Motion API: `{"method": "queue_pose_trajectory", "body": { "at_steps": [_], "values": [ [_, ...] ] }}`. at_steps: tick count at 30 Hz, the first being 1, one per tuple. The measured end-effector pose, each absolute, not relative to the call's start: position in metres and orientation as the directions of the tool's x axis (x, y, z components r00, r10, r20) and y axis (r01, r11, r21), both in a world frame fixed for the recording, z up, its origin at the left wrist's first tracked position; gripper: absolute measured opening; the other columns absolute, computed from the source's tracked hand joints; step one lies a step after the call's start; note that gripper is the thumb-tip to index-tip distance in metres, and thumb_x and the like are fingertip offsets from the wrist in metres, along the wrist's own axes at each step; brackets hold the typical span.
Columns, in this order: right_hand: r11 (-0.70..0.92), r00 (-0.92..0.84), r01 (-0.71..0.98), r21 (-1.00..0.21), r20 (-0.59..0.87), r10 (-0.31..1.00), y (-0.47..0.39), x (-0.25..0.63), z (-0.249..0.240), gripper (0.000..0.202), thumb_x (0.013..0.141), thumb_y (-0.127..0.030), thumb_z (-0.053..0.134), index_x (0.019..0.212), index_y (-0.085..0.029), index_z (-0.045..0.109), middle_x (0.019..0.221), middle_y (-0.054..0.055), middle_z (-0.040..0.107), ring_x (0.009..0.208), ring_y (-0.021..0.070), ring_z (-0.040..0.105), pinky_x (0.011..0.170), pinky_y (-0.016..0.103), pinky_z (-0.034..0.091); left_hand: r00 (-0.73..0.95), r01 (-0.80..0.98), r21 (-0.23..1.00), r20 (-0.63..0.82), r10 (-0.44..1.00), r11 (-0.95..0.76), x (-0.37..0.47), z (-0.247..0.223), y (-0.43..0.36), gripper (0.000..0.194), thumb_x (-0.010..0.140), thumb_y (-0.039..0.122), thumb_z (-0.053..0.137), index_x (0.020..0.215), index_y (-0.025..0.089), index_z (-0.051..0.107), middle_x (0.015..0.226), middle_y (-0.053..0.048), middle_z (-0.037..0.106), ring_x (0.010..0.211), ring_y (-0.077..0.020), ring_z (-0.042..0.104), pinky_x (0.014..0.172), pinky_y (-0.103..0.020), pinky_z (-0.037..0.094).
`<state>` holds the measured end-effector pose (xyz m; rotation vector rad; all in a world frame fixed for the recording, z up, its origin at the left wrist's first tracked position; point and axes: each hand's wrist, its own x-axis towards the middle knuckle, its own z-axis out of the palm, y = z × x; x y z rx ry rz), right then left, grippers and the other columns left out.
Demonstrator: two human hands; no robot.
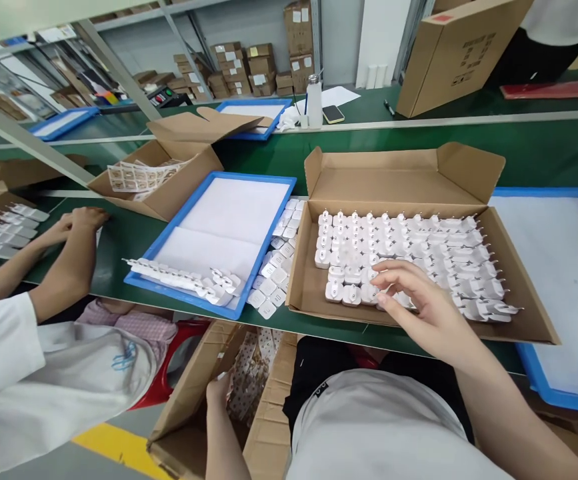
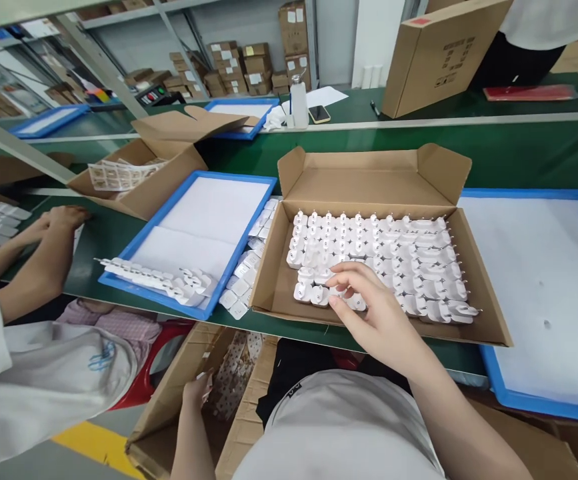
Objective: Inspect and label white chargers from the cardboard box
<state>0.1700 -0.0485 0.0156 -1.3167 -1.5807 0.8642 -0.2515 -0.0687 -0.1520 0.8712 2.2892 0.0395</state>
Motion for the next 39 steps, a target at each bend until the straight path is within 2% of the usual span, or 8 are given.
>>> {"method": "queue_pose_trajectory", "body": {
  "at_steps": [3,6,9,12,16,22,30,39],
  "values": [
    [0.177,-0.095,0.490,-0.853,0.149,0.984,-0.045,0.158,0.017,0.020,0.103,-0.034,0.056,0.117,-0.029,0.070,0.140,0.011,0.057,0.126,0.0286,0.061,0.062,0.028,0.059,-0.489,0.558,0.271,-0.657,0.574,0.785,-0.252,-0.150,-0.063,0.031,0.099,0.035,0.068,0.124,0.016,0.065,0.117,-0.008,0.070,0.099,-0.0221,0.071,0.082,-0.038,0.063],
    [0.254,-0.165,0.609,-0.751,0.194,0.967,-0.040,0.148,0.013,0.029,0.104,-0.030,0.053,0.127,-0.028,0.070,0.149,0.013,0.053,0.143,0.0342,0.049,0.087,0.043,0.064,-0.331,0.569,0.415,-0.674,0.660,0.710,-0.244,-0.130,-0.058,0.029,0.100,0.039,0.066,0.115,0.014,0.066,0.108,-0.007,0.070,0.091,-0.0202,0.070,0.080,-0.037,0.061],
    [0.330,-0.213,0.658,-0.677,0.253,0.944,-0.037,0.143,0.008,0.031,0.105,-0.027,0.052,0.129,-0.026,0.070,0.151,0.013,0.053,0.145,0.0347,0.045,0.110,0.056,0.052,-0.079,0.527,0.661,-0.589,0.805,0.535,-0.220,-0.096,-0.060,0.041,0.090,0.049,0.073,0.110,0.015,0.066,0.101,-0.006,0.071,0.095,-0.0232,0.068,0.086,-0.037,0.056],
    [0.402,-0.218,0.654,-0.640,0.349,0.911,-0.038,0.141,0.011,0.028,0.105,-0.026,0.052,0.129,-0.023,0.068,0.145,0.014,0.057,0.138,0.0324,0.052,0.110,0.054,0.052,0.179,0.392,0.847,-0.453,0.873,0.359,-0.181,-0.056,-0.064,0.060,0.075,0.065,0.079,0.110,0.018,0.067,0.090,-0.005,0.071,0.087,-0.0243,0.065,0.082,-0.036,0.054],
    [0.494,-0.248,0.644,-0.584,0.452,0.857,-0.042,0.141,0.019,0.024,0.104,-0.020,0.053,0.125,-0.023,0.065,0.135,0.014,0.063,0.127,0.0302,0.057,0.105,0.052,0.052,0.298,0.236,0.948,-0.282,0.912,0.215,-0.135,-0.019,-0.063,0.050,0.075,0.055,0.083,0.107,0.019,0.071,0.109,-0.011,0.072,0.100,-0.0261,0.065,0.089,-0.035,0.052],
    [0.573,-0.392,0.643,-0.508,0.425,0.816,-0.040,0.131,0.028,0.023,0.104,-0.018,0.053,0.125,-0.022,0.063,0.127,0.013,0.067,0.125,0.0315,0.056,0.106,0.055,0.052,0.119,0.178,0.971,-0.185,0.976,0.162,-0.119,-0.008,-0.060,0.045,0.084,0.052,0.075,0.113,0.019,0.067,0.099,-0.007,0.069,0.088,-0.0217,0.064,0.081,-0.032,0.051],
    [0.603,-0.488,0.703,-0.377,0.361,0.794,-0.021,0.137,0.067,0.028,0.106,-0.024,0.048,0.128,-0.019,0.065,0.131,0.012,0.069,0.129,0.0321,0.058,0.111,0.056,0.049,-0.310,0.316,0.912,-0.162,0.937,0.262,-0.128,-0.044,-0.052,0.034,0.079,0.043,0.076,0.104,0.020,0.071,0.117,-0.012,0.065,0.120,-0.0336,0.060,0.114,-0.049,0.040],
    [0.257,-0.167,0.714,-0.651,0.198,0.966,0.019,0.149,0.032,0.036,0.087,-0.035,0.070,0.119,-0.020,0.074,0.120,0.014,0.072,0.108,0.0354,0.068,0.100,0.053,0.053,-0.456,0.258,0.935,-0.103,0.884,0.242,-0.125,-0.061,-0.042,0.042,0.079,0.048,0.076,0.112,0.020,0.071,0.130,-0.015,0.063,0.131,-0.0357,0.055,0.117,-0.050,0.039]
  ]
}}
